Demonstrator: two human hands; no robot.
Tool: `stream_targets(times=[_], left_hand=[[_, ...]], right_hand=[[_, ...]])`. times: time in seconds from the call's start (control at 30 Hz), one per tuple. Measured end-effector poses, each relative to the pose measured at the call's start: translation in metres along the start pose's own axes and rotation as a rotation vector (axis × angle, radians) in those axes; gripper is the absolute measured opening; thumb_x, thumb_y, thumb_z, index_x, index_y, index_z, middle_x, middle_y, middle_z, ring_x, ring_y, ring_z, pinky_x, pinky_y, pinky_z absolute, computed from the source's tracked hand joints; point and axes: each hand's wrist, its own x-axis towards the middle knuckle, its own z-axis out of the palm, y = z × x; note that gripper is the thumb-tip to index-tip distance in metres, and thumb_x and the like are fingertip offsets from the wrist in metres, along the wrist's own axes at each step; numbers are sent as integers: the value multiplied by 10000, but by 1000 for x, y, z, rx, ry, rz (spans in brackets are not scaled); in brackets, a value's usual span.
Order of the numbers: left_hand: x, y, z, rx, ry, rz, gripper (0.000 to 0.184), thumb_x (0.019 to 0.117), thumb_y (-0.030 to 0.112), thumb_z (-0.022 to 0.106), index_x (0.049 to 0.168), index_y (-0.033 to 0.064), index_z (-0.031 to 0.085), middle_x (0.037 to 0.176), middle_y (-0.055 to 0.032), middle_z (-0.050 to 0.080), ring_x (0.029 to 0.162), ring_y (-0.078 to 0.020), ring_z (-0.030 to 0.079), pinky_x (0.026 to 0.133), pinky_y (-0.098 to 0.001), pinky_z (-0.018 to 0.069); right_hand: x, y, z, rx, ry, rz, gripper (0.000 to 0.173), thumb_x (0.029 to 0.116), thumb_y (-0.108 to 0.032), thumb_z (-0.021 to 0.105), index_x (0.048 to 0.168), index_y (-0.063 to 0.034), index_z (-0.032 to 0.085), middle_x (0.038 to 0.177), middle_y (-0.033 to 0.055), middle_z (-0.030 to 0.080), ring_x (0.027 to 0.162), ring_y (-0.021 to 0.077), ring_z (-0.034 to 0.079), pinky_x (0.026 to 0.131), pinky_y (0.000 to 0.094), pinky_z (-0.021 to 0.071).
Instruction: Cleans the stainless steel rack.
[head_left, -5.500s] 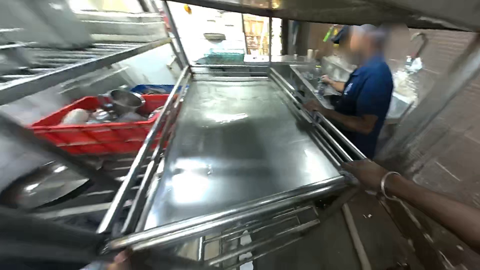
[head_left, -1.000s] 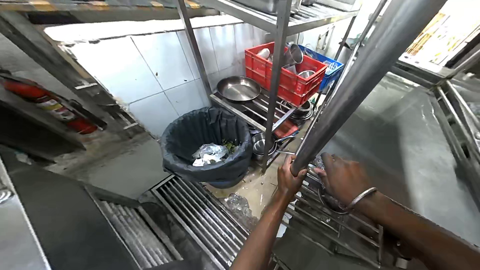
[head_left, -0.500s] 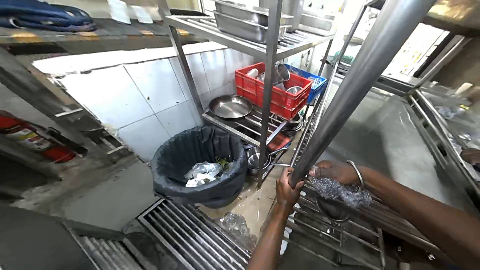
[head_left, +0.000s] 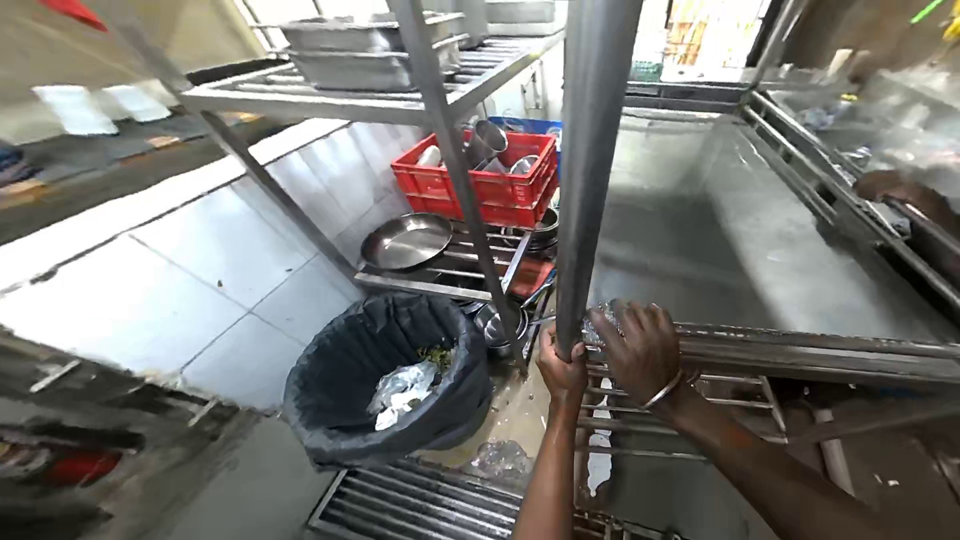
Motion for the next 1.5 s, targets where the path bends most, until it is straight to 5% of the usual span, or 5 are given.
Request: stream_targets(times=[0.4, 0.9, 1.07, 1.23, 1.5], left_hand=[[0, 1, -7, -119, -42, 19, 933, 805, 906, 442, 1228, 83, 558, 783, 31, 634, 633, -45, 604, 584, -295, 557], [-6, -7, -2, -46, 4, -6, 826, 768, 772, 627, 1194, 64, 628, 718, -10, 666, 575, -131, 626, 555, -410, 575], [-6, -7, 4, -13, 82, -5, 847, 762, 838, 580, 1096, 64, 658, 675, -6, 648, 551, -123, 617, 527, -394, 558], [-3, 3, 9, 31, 181, 7, 887, 788, 881, 462, 1013, 48, 671, 701, -31, 645, 576, -128, 615, 537, -380, 544], [-4, 16, 9, 44, 145, -16, 935, 840, 907, 332, 1130, 74, 641, 790, -68, 649, 643, -155, 624, 599, -409, 560]], right_hand=[[46, 12, -21, 161, -432, -79, 336, 1009, -362, 535, 913, -75, 683, 741, 103, 624, 628, 289, 656, 489, 423, 513], [106, 82, 5, 1043, -1506, 315, 331, 1116, -202, 351, 1207, -41, 626, 1013, -22, 655, 911, -44, 590, 859, 166, 497], [105, 94, 26, 1512, -1856, 343, 445, 985, -605, 549, 1097, -198, 690, 871, -23, 708, 701, 66, 684, 601, 263, 606], [110, 90, 19, 1252, -1512, -120, 304, 1070, -325, 482, 952, -142, 694, 777, -57, 669, 686, 1, 622, 639, 190, 536], [114, 44, -36, 178, -1211, -253, 499, 1055, -474, 479, 1286, -59, 630, 1094, 203, 707, 1062, 398, 679, 889, 602, 521]])
